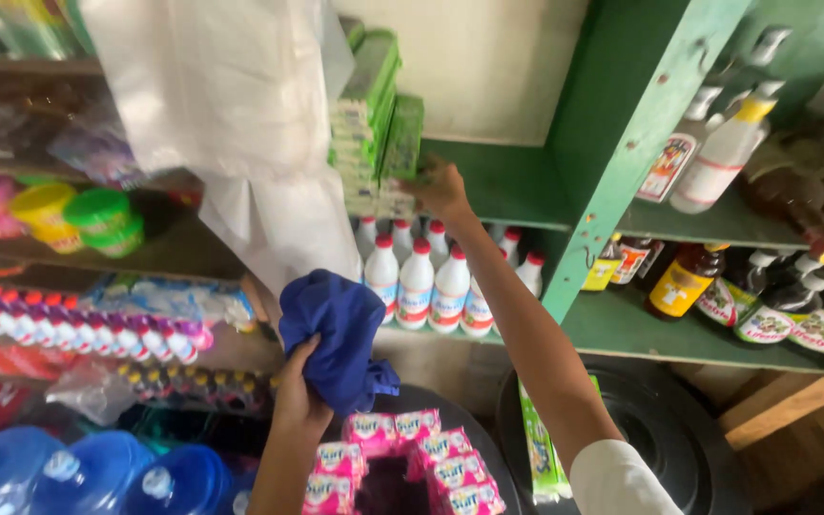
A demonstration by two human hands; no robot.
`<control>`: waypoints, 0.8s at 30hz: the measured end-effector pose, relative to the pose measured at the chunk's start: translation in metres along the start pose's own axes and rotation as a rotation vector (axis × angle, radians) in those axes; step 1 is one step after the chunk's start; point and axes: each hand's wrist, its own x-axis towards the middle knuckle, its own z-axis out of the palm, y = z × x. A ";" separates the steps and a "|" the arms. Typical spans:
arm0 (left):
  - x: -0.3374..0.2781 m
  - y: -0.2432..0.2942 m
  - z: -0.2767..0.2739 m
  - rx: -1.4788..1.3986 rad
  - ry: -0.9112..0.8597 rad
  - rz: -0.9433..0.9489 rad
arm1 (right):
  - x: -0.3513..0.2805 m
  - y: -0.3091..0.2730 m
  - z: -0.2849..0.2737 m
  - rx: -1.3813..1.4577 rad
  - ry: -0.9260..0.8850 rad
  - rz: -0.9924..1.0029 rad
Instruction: Wiping down and organizing detergent packets on a storage shelf.
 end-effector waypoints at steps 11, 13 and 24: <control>-0.019 0.028 0.053 0.044 0.060 0.016 | -0.001 -0.008 -0.027 1.258 -0.046 0.462; -0.007 0.024 0.050 0.023 0.001 0.049 | 0.023 0.004 -0.035 1.362 -0.072 0.550; -0.025 -0.016 0.120 0.147 -0.069 0.235 | -0.074 0.006 -0.085 1.078 -0.221 0.326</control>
